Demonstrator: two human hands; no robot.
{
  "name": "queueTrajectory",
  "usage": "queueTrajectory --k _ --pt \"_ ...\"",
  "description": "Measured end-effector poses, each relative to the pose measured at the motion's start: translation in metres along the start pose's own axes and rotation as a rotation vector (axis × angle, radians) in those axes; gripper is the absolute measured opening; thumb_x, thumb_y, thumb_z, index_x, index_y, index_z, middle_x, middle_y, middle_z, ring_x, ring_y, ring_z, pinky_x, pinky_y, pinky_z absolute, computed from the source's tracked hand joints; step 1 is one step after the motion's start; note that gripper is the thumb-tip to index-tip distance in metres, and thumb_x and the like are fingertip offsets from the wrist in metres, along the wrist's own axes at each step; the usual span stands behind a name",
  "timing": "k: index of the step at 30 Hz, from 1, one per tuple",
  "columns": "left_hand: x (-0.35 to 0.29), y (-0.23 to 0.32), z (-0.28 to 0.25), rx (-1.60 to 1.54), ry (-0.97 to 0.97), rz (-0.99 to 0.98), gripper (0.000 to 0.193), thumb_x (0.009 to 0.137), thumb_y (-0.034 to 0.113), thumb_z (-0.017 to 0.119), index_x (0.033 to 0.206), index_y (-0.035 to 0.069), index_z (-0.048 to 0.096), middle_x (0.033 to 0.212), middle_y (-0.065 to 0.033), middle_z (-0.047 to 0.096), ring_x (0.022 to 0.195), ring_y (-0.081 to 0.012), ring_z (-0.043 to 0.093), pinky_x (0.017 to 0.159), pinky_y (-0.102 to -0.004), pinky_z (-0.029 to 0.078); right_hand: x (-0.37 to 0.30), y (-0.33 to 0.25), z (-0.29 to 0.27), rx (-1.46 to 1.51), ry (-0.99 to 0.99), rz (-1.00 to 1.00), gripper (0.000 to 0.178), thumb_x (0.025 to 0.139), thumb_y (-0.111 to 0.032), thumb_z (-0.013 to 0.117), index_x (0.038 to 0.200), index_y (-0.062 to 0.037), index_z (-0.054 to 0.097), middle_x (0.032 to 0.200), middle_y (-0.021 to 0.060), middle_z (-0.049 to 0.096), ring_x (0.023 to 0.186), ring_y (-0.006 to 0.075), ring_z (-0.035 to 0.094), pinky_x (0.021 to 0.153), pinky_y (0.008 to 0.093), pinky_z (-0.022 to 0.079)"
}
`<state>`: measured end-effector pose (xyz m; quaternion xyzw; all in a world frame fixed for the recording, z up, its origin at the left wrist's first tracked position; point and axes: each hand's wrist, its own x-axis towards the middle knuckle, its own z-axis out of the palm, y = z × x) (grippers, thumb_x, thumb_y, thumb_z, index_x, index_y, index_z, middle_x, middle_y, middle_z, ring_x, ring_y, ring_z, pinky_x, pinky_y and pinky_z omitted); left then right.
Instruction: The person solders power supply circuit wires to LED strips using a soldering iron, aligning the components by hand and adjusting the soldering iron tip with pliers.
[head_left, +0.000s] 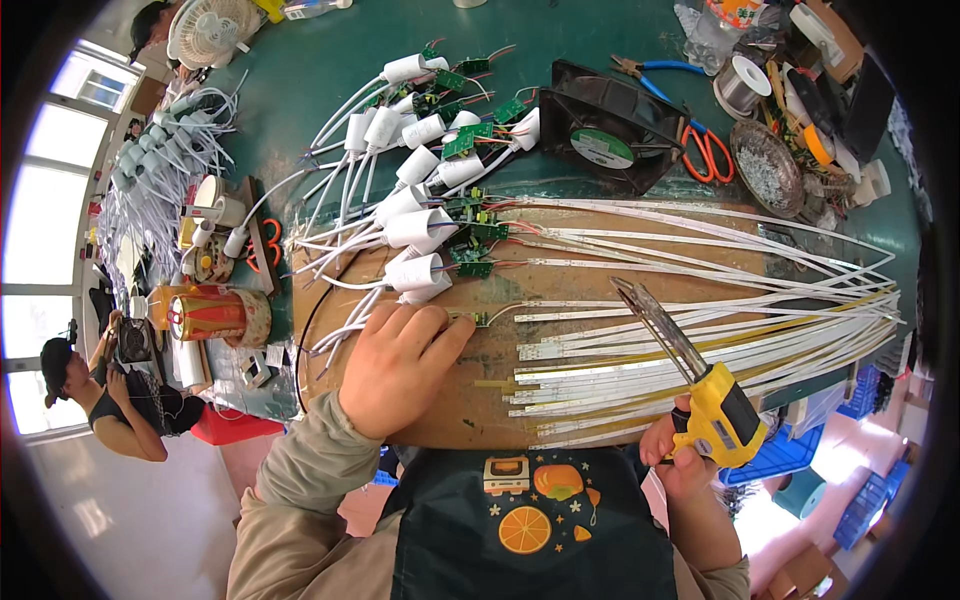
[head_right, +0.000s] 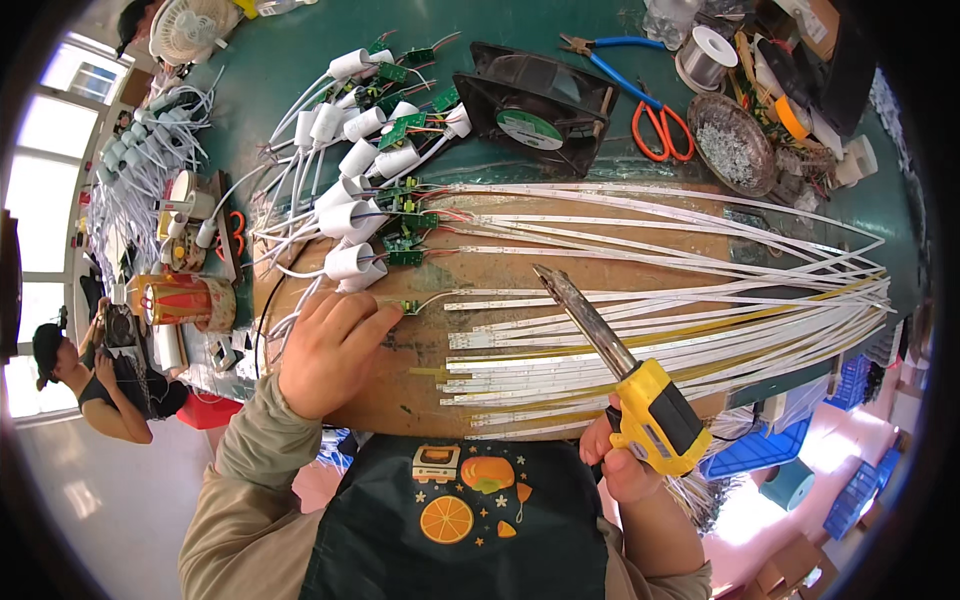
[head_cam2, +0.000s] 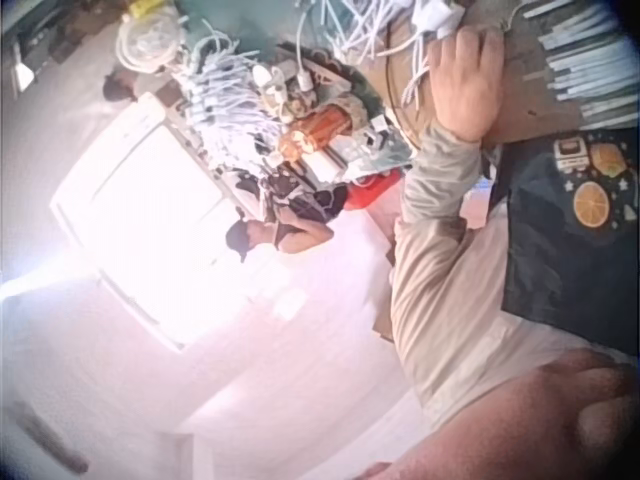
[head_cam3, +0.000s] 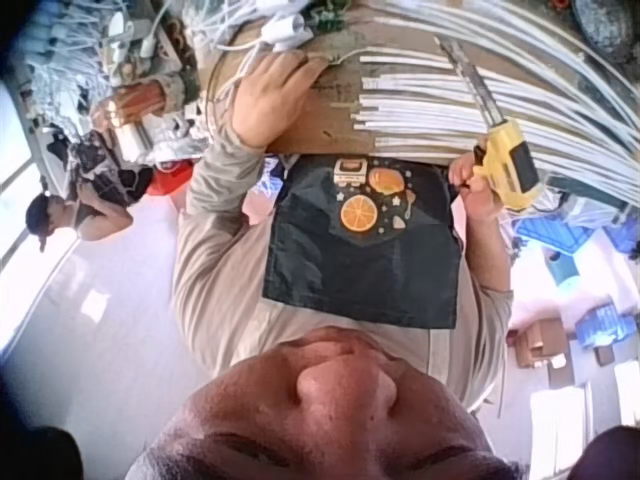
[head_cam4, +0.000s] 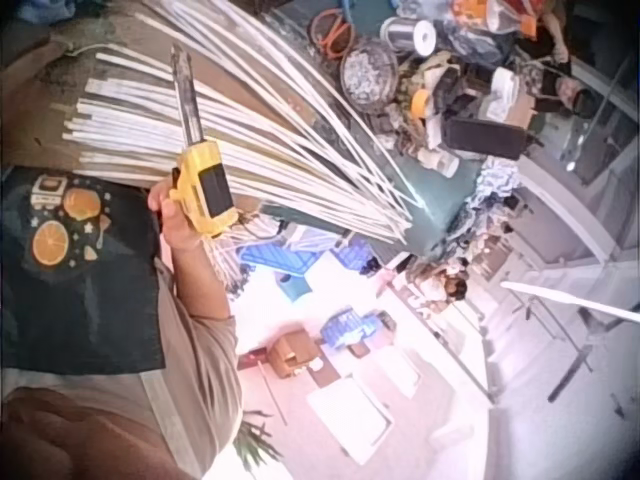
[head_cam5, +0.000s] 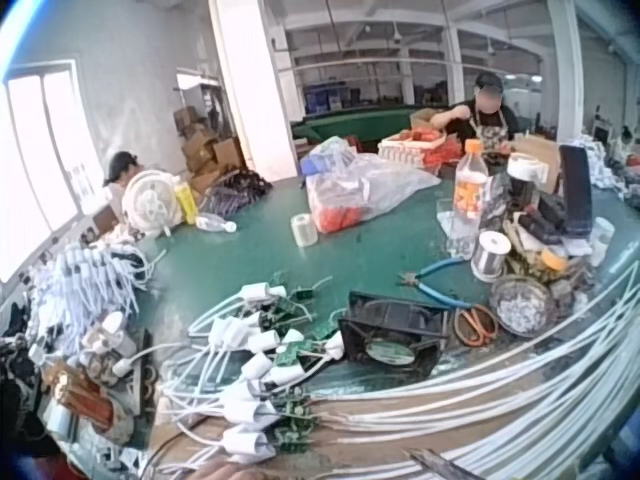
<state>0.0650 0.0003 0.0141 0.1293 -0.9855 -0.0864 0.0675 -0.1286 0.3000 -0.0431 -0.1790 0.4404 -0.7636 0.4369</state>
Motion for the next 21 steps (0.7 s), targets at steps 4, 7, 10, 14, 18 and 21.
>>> queueTrajectory --k 4,7,10,14,18,21 --pt "0.016 0.001 -0.024 0.065 0.155 0.108 0.045 0.069 0.029 0.071 0.108 0.009 0.065 0.099 -0.0051 0.057 0.089 -0.0225 0.058 0.074 -0.0391 0.042 -0.004 0.003 -0.005 0.059 -0.003 -0.014 0.065 0.084 -0.026 0.076 0.137 -0.0027 0.045 0.074 0.006 0.054 0.06 0.0202 0.055 0.055 0.0346 0.048" --pt "0.033 -0.005 -0.031 0.142 0.248 0.168 0.043 0.07 0.027 0.068 0.109 0.008 0.066 0.1 -0.0064 0.056 0.086 -0.0222 0.058 0.076 -0.0384 0.042 -0.005 0.003 -0.008 0.061 -0.009 -0.015 0.065 0.085 -0.026 0.075 0.137 -0.0038 0.044 0.074 0.006 0.054 0.06 0.0202 0.056 0.055 0.0351 0.048" --pt "0.057 -0.013 -0.02 0.212 0.267 0.177 0.029 0.074 0.015 0.062 0.101 0.007 0.066 0.105 -0.0068 0.057 0.1 -0.0239 0.056 0.087 -0.0412 0.043 -0.004 0.003 -0.007 0.056 -0.019 -0.016 0.065 0.085 -0.027 0.075 0.137 -0.0036 0.044 0.074 0.006 0.054 0.06 0.0202 0.055 0.055 0.0349 0.048" --pt "0.064 -0.014 0.0 0.178 0.257 0.135 0.025 0.074 0.012 0.064 0.098 0.007 0.066 0.114 -0.0096 0.058 0.116 -0.0279 0.052 0.101 -0.0469 0.04 -0.004 0.003 -0.006 0.041 -0.008 -0.011 0.066 0.085 -0.027 0.075 0.137 -0.0036 0.044 0.075 0.006 0.054 0.061 0.0202 0.056 0.056 0.0351 0.048" --pt "0.068 -0.009 -0.007 0.084 0.242 0.118 0.026 0.073 0.011 0.07 0.098 0.008 0.067 0.114 -0.0103 0.058 0.114 -0.0295 0.053 0.1 -0.0494 0.041 -0.004 0.003 -0.006 0.061 0.001 -0.002 0.066 0.084 -0.026 0.076 0.137 -0.0032 0.044 0.075 0.0062 0.055 0.062 0.0204 0.056 0.057 0.0353 0.048" --pt "0.077 -0.018 -0.02 -0.125 0.282 0.132 0.026 0.075 0.008 0.073 0.1 0.006 0.067 0.114 -0.0099 0.061 0.108 -0.0322 0.059 0.095 -0.0483 0.045 -0.005 0.001 -0.005 0.056 0.005 0.007 0.066 0.084 -0.025 0.076 0.137 -0.0031 0.044 0.075 0.0063 0.055 0.062 0.0205 0.056 0.057 0.0354 0.048"
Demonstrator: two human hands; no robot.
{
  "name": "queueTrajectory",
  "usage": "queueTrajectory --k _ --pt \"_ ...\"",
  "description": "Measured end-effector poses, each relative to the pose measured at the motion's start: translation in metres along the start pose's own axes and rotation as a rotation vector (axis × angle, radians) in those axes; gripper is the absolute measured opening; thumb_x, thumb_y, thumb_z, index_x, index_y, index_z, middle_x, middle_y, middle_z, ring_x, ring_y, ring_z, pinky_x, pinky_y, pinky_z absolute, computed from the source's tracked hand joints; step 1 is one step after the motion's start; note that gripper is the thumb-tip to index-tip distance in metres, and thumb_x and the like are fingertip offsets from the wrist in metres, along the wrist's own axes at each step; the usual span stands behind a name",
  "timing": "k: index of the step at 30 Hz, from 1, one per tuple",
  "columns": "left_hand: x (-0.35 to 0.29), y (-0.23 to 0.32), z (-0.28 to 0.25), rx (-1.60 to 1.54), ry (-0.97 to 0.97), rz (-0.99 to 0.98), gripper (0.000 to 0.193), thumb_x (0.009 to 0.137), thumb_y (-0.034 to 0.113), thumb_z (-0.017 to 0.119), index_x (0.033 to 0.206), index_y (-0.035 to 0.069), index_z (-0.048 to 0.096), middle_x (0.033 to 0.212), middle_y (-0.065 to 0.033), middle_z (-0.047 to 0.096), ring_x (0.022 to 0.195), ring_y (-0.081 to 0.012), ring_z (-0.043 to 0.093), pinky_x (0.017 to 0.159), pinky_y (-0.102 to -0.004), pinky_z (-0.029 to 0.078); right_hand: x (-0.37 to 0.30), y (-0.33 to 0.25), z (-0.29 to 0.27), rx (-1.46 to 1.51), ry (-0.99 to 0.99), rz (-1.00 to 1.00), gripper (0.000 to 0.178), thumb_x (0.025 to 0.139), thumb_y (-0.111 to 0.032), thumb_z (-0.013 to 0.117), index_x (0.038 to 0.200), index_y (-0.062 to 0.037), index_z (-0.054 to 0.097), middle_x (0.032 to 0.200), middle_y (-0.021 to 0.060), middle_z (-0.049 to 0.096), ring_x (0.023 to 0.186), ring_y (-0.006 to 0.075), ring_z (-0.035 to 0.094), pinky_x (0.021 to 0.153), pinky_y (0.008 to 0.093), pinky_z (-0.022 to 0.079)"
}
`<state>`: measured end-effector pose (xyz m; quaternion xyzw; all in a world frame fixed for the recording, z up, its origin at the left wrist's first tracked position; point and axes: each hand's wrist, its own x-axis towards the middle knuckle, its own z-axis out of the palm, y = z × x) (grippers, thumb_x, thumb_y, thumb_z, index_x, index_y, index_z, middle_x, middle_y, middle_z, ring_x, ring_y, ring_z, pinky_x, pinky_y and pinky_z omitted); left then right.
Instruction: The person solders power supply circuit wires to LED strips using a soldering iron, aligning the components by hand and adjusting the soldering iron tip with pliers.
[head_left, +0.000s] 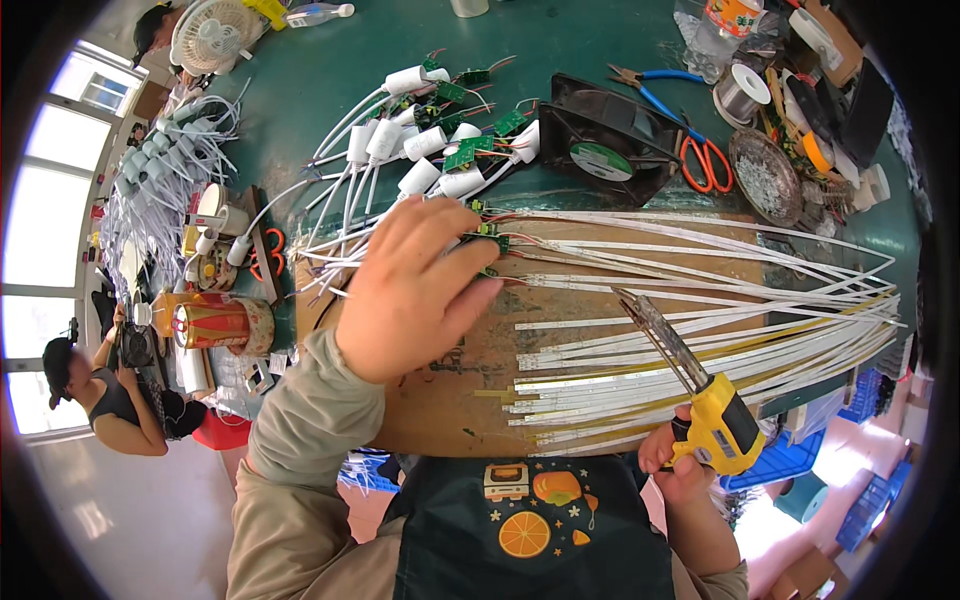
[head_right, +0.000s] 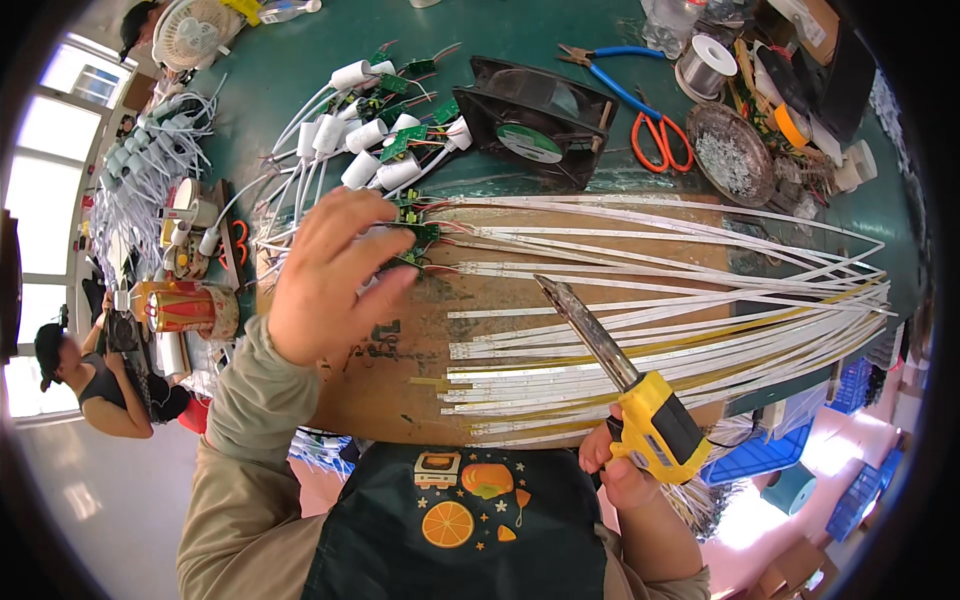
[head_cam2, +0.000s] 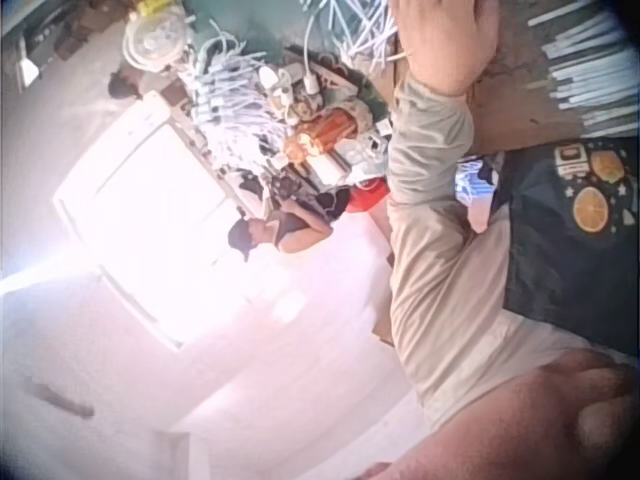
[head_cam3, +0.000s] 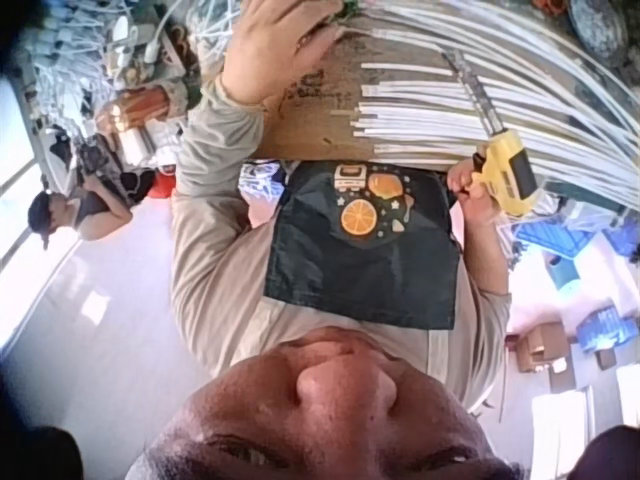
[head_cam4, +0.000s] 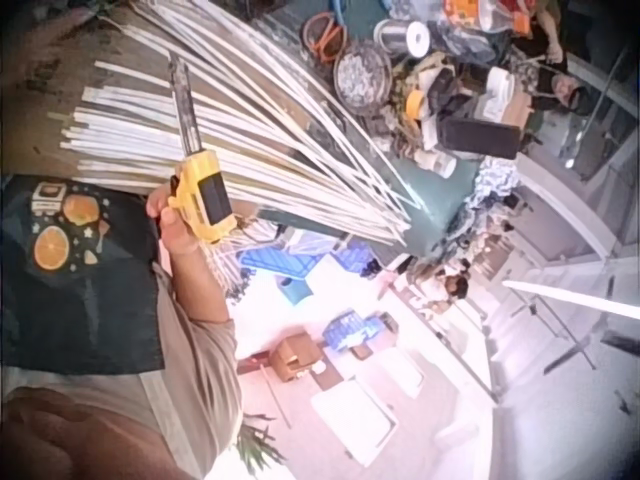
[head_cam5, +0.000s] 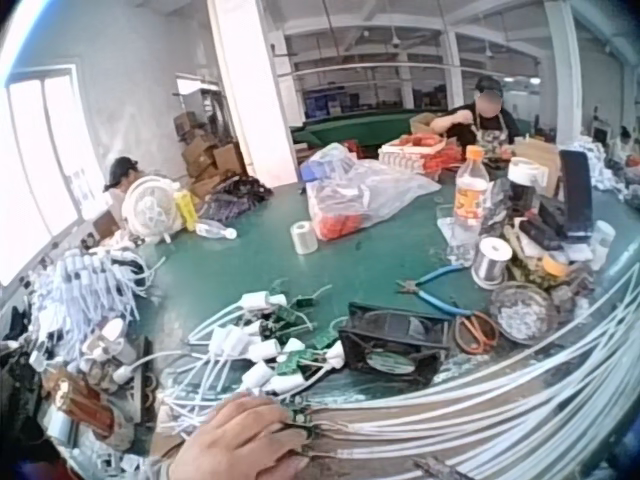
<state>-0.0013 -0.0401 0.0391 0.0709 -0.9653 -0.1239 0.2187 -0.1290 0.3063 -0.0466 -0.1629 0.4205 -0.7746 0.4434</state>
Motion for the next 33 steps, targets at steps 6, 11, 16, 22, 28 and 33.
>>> queueTrajectory --k 6,11,16,22,28,33 --pt "0.034 -0.067 -0.001 -0.029 -0.046 -0.288 0.025 0.082 0.016 0.07 0.103 0.005 0.068 0.108 -0.0157 0.066 0.101 -0.0341 0.062 0.087 -0.0415 0.049 0.001 0.0 0.001 0.004 -0.016 0.003 0.065 0.084 -0.025 0.076 0.137 -0.0026 0.044 0.075 0.0064 0.055 0.062 0.0206 0.056 0.057 0.035 0.048" --pt "0.054 -0.088 0.022 0.008 -0.129 -0.211 0.028 0.083 0.016 0.069 0.109 0.006 0.066 0.109 -0.0156 0.067 0.103 -0.0336 0.062 0.087 -0.0414 0.049 0.001 -0.001 0.004 -0.047 0.018 0.016 0.07 0.084 -0.033 0.076 0.136 -0.0011 0.043 0.076 0.0041 0.052 0.063 0.0152 0.051 0.055 0.0315 0.047" --pt "0.06 -0.089 0.024 -0.023 -0.184 -0.246 0.028 0.08 0.015 0.069 0.106 0.007 0.065 0.1 -0.0138 0.066 0.1 -0.0322 0.061 0.085 -0.0418 0.049 0.002 -0.002 0.006 -0.09 0.013 -0.005 0.07 0.085 -0.033 0.075 0.137 -0.0008 0.041 0.076 0.0047 0.052 0.062 0.0148 0.05 0.055 0.0308 0.047" --pt "0.053 -0.086 0.022 -0.03 -0.19 -0.21 0.027 0.078 0.013 0.069 0.104 0.008 0.065 0.099 -0.0112 0.062 0.097 -0.0308 0.062 0.082 -0.0411 0.05 0.003 -0.002 0.005 -0.088 -0.01 -0.003 0.068 0.086 -0.032 0.074 0.137 -0.0017 0.041 0.075 0.0046 0.052 0.062 0.0148 0.05 0.055 0.0305 0.046" --pt "0.048 -0.087 0.007 -0.163 -0.152 -0.3 0.03 0.078 0.015 0.072 0.106 0.007 0.066 0.1 -0.0104 0.062 0.092 -0.0263 0.062 0.08 -0.0366 0.051 0.002 -0.001 0.005 -0.079 0.002 0.004 0.065 0.086 -0.029 0.073 0.137 -0.0012 0.042 0.076 0.0045 0.052 0.062 0.0148 0.05 0.055 0.0303 0.046" --pt "0.042 -0.076 -0.025 -0.101 -0.098 -0.435 0.031 0.079 0.012 0.072 0.109 0.005 0.068 0.094 -0.0094 0.068 0.084 -0.0232 0.064 0.078 -0.0336 0.051 0.002 0.0 0.003 -0.074 -0.005 0.014 0.066 0.086 -0.028 0.073 0.136 -0.0008 0.042 0.076 0.0046 0.052 0.062 0.015 0.05 0.055 0.0307 0.047"
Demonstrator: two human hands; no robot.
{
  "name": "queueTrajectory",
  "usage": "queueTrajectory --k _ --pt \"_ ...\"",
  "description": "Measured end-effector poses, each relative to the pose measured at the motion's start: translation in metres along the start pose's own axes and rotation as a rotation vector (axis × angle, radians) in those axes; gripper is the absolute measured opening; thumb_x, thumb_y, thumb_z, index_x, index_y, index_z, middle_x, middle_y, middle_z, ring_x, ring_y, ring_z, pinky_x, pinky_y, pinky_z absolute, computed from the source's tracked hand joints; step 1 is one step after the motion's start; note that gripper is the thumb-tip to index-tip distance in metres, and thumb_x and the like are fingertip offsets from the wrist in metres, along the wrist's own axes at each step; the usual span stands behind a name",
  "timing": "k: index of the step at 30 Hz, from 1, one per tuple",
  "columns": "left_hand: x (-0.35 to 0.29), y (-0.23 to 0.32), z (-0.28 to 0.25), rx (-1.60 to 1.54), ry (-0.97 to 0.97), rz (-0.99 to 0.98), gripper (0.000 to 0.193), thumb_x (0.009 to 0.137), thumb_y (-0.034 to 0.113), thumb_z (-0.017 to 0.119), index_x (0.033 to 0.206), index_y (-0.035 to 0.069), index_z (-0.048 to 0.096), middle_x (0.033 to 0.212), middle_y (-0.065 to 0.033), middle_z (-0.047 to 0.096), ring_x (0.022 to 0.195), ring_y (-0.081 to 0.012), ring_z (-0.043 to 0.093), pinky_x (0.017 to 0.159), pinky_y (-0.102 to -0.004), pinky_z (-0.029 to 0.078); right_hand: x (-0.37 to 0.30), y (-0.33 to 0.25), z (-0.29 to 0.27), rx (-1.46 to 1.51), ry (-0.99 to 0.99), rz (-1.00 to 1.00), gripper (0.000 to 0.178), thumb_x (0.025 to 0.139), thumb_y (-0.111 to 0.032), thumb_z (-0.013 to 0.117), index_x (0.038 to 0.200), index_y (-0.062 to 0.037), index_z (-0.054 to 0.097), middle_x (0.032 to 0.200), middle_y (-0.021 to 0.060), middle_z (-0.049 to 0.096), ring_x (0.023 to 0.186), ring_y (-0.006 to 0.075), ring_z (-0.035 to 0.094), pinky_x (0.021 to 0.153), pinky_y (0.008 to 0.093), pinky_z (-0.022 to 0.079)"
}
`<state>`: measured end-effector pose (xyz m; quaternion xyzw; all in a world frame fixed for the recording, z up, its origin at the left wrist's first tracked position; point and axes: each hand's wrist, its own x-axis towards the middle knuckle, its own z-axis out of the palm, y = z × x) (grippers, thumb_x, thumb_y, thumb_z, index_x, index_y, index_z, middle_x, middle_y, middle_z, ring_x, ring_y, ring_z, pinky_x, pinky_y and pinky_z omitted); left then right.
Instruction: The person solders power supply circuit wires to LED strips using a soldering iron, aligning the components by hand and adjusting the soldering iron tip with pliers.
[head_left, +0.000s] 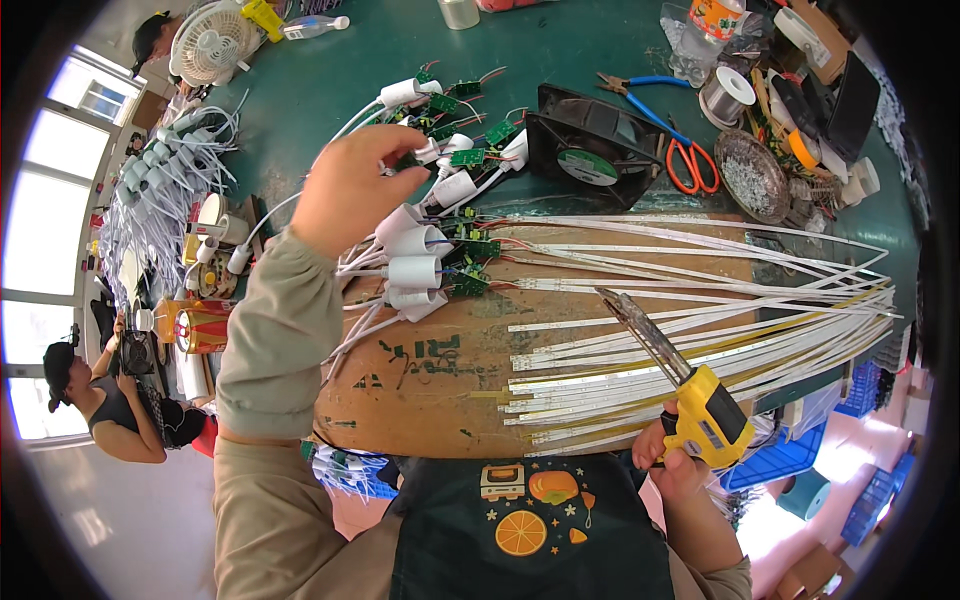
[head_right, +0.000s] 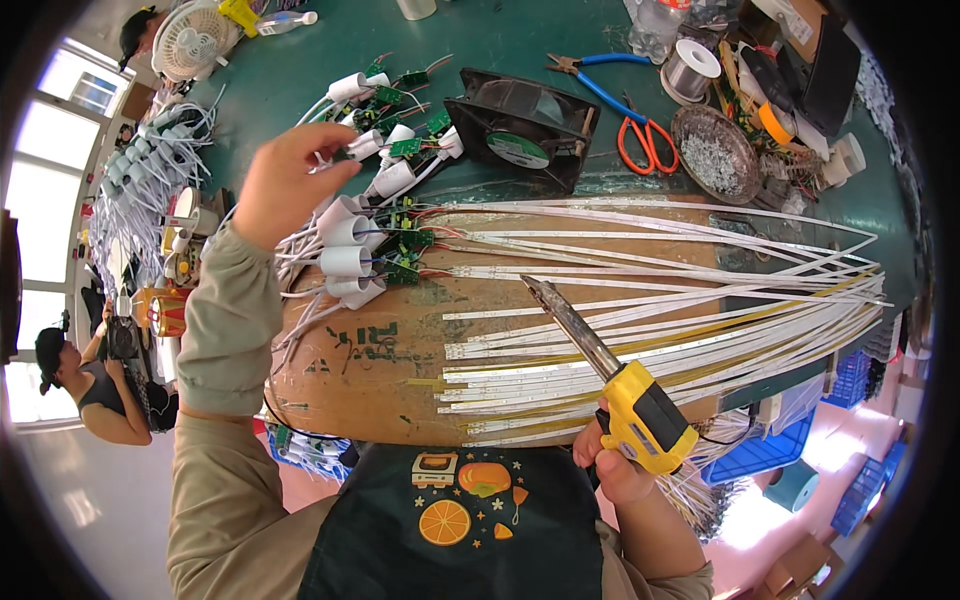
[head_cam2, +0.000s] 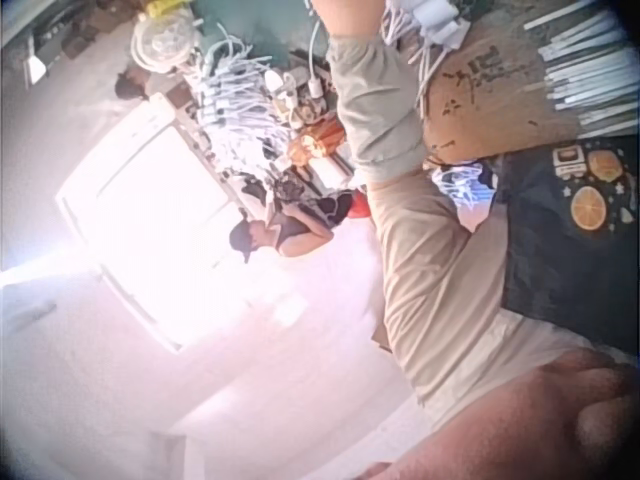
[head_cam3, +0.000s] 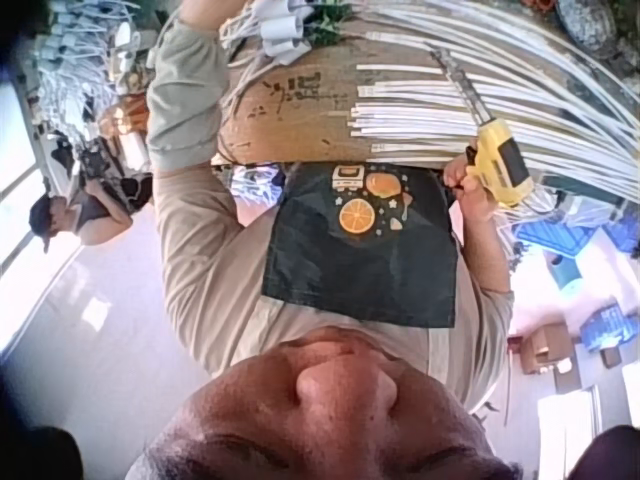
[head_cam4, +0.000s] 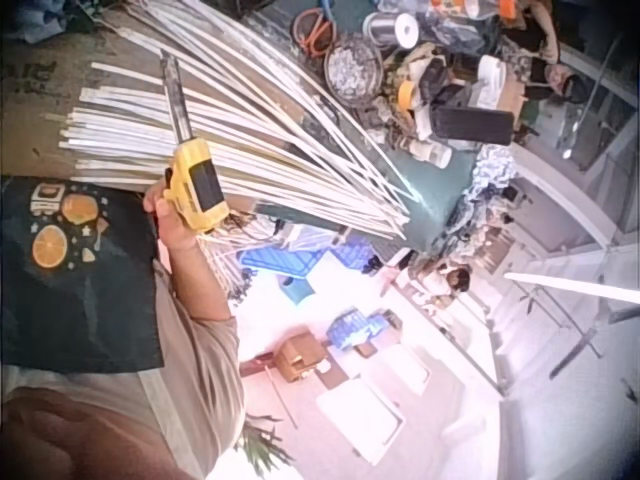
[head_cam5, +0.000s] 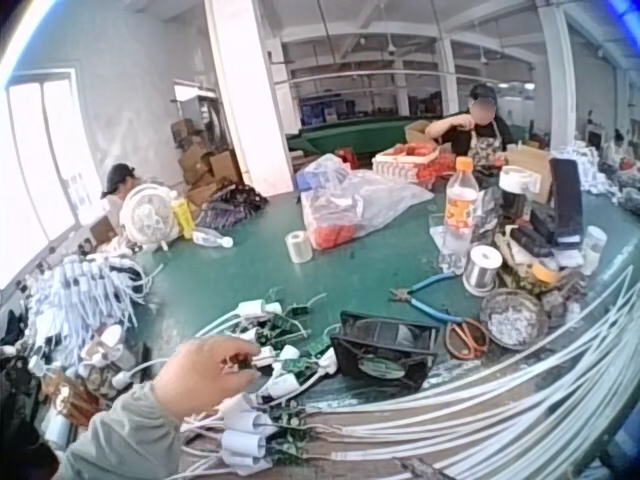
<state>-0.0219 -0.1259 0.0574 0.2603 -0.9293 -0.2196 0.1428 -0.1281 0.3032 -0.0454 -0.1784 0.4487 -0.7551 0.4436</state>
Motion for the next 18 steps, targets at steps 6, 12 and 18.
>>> queueTrajectory --k 6,12,18 --pt "-0.048 0.042 -0.057 0.226 0.469 0.192 0.032 0.077 0.003 0.076 0.108 0.002 0.069 0.099 -0.0119 0.071 0.087 -0.0213 0.067 0.079 -0.0325 0.053 -0.002 0.001 -0.001 -0.005 0.027 -0.004 0.066 0.085 -0.028 0.074 0.136 -0.0015 0.042 0.075 0.0049 0.052 0.061 0.0171 0.052 0.055 0.0322 0.046" --pt "-0.118 0.089 -0.107 0.449 0.317 0.273 0.034 0.078 -0.008 0.07 0.111 -0.001 0.065 0.106 -0.0148 0.07 0.097 -0.0251 0.066 0.084 -0.0349 0.051 0.002 -0.003 0.004 -0.006 0.003 0.008 0.067 0.084 -0.027 0.076 0.136 -0.0021 0.042 0.074 0.0052 0.052 0.06 0.019 0.053 0.055 0.0333 0.047" --pt "-0.122 0.08 0.002 0.028 -0.108 0.239 0.026 0.077 0.005 0.07 0.102 0.007 0.064 0.094 -0.0074 0.068 0.083 -0.0266 0.063 0.076 -0.0376 0.047 -0.001 -0.003 0.002 -0.029 0.029 0.009 0.068 0.084 -0.03 0.075 0.136 -0.0009 0.042 0.074 0.005 0.052 0.06 0.0169 0.052 0.054 0.0314 0.047"
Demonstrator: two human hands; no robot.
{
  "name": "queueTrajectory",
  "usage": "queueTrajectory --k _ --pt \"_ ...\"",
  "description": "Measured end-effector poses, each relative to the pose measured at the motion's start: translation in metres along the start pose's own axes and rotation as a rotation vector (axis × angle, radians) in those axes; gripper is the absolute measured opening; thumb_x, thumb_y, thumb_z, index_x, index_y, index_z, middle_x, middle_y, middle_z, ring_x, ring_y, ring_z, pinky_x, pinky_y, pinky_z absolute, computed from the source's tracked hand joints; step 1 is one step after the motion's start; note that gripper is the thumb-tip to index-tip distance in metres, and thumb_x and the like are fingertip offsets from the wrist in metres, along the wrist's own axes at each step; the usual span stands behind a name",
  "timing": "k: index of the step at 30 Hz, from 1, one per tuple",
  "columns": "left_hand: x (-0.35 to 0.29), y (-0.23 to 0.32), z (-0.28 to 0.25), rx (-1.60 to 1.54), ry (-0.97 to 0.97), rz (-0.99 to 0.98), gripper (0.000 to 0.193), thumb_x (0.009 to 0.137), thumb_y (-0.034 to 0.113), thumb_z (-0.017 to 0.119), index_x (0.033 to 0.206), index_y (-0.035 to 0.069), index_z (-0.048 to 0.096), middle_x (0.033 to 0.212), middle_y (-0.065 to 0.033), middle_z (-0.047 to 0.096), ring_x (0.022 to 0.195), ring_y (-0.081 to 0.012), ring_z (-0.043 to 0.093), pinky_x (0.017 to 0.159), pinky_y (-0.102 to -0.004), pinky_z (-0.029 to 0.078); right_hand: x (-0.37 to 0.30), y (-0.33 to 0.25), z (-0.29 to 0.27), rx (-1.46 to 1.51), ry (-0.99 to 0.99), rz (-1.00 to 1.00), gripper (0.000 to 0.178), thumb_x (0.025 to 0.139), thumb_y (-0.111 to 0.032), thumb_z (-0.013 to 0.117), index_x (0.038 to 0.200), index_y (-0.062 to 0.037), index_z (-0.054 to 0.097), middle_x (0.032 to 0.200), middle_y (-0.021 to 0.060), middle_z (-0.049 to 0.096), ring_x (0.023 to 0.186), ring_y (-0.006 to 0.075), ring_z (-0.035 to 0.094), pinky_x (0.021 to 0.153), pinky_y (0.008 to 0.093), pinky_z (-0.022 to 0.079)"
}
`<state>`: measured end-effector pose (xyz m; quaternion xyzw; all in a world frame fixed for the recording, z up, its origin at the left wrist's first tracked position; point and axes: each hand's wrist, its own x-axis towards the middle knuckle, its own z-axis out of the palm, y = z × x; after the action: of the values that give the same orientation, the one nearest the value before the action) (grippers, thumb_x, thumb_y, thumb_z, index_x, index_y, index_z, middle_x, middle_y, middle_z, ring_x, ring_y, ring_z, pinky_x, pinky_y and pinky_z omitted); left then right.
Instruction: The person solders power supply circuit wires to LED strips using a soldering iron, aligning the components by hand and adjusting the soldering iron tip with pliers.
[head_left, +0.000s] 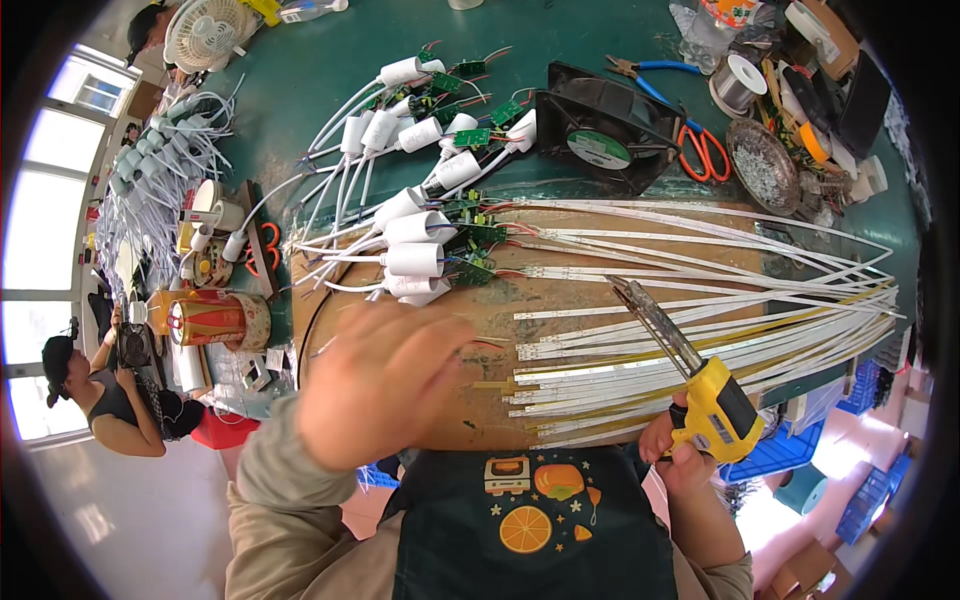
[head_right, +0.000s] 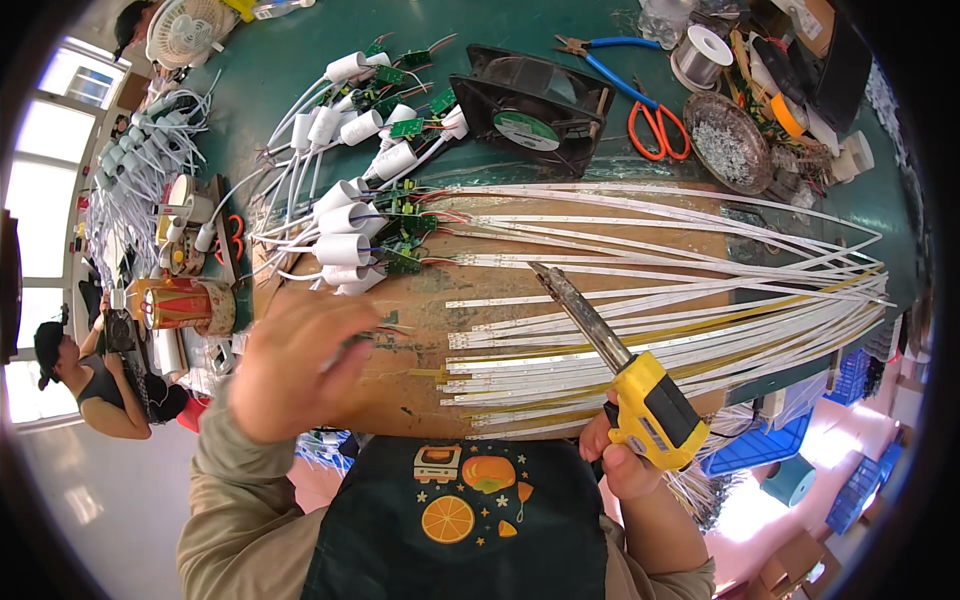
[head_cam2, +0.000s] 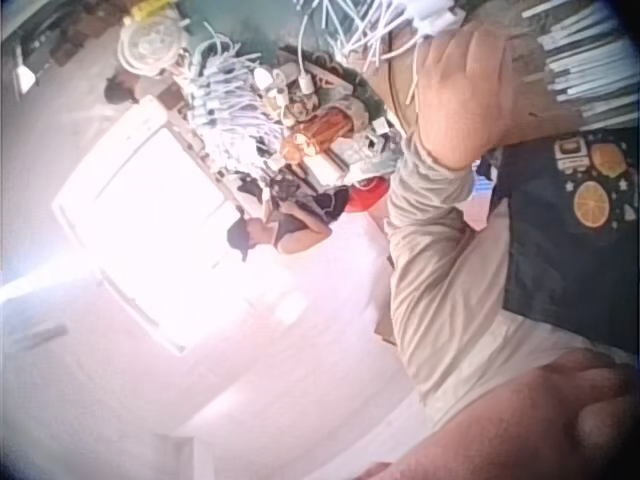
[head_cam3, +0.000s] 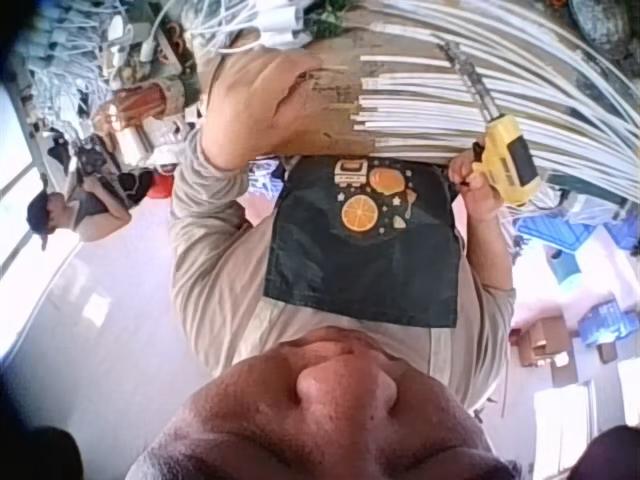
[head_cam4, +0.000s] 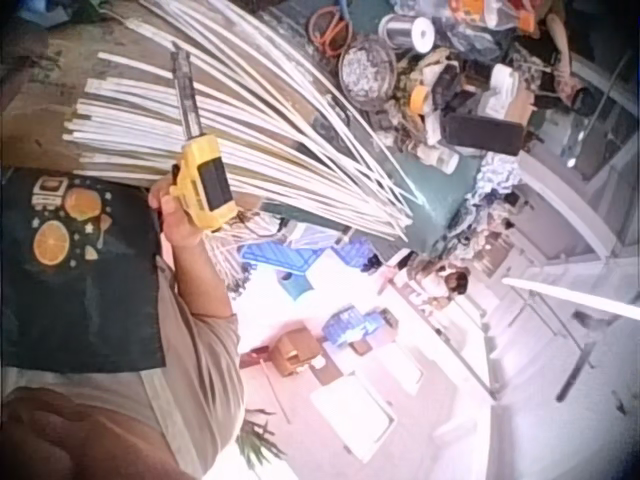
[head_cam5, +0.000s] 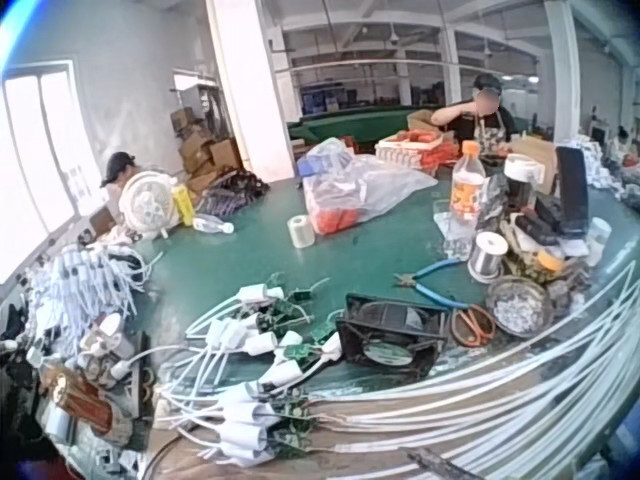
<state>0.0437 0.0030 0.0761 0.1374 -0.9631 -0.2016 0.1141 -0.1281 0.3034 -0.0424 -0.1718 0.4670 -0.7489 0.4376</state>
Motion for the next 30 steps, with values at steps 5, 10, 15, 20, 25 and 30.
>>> queueTrajectory --k 5,10,15,20,25,30 --pt "-0.005 -0.017 0.063 -0.014 0.09 -0.026 0.02 0.078 0.003 0.069 0.098 0.005 0.064 0.098 -0.0097 0.066 0.084 -0.0297 0.062 0.076 -0.0388 0.049 0.003 -0.002 0.005 -0.036 -0.004 0.003 0.069 0.086 -0.033 0.074 0.137 0.0003 0.041 0.074 0.0051 0.052 0.061 0.0147 0.05 0.054 0.0296 0.046" --pt "-0.003 -0.023 0.078 0.062 0.08 0.007 0.024 0.075 0.003 0.069 0.098 0.005 0.065 0.104 -0.0097 0.063 0.086 -0.0286 0.06 0.076 -0.0388 0.049 0.0 -0.001 0.0 -0.034 -0.004 0.002 0.07 0.085 -0.035 0.075 0.137 0.0003 0.042 0.074 0.0046 0.051 0.061 0.0146 0.05 0.054 0.0297 0.046" --pt "-0.002 -0.022 0.079 0.1 0.056 0.019 0.03 0.07 0.003 0.069 0.1 0.006 0.065 0.103 -0.009 0.06 0.087 -0.0277 0.059 0.077 -0.0388 0.049 0.002 -0.002 0.003 -0.017 0.007 0.019 0.071 0.084 -0.035 0.076 0.136 0.0 0.042 0.074 0.0043 0.051 0.061 0.0146 0.049 0.055 0.0295 0.046" --pt "0.0 -0.02 0.081 0.06 0.083 0.004 0.034 0.07 0.002 0.068 0.103 0.005 0.065 0.102 -0.0096 0.059 0.087 -0.0284 0.058 0.077 -0.0383 0.049 0.002 -0.002 0.003 -0.029 0.009 0.027 0.072 0.083 -0.036 0.077 0.136 -0.0002 0.042 0.074 0.0038 0.051 0.061 0.0146 0.049 0.055 0.0296 0.046" --pt "0.002 -0.02 0.08 0.058 0.059 0.007 0.034 0.07 0.002 0.068 0.103 0.005 0.065 0.102 -0.0101 0.059 0.087 -0.029 0.058 0.076 -0.0383 0.049 0.002 -0.004 0.005 -0.029 0.018 0.039 0.073 0.083 -0.037 0.077 0.135 -0.0002 0.042 0.073 0.0037 0.051 0.06 0.0142 0.049 0.055 0.0293 0.046" --pt "0.002 -0.021 0.08 0.038 0.094 0.008 0.031 0.07 0.002 0.068 0.101 0.005 0.066 0.101 -0.0101 0.059 0.086 -0.0291 0.058 0.076 -0.0387 0.05 0.003 -0.003 0.006 -0.043 0.017 0.025 0.073 0.084 -0.037 0.077 0.136 0.0007 0.042 0.074 0.0042 0.051 0.06 0.0144 0.049 0.054 0.0292 0.046"
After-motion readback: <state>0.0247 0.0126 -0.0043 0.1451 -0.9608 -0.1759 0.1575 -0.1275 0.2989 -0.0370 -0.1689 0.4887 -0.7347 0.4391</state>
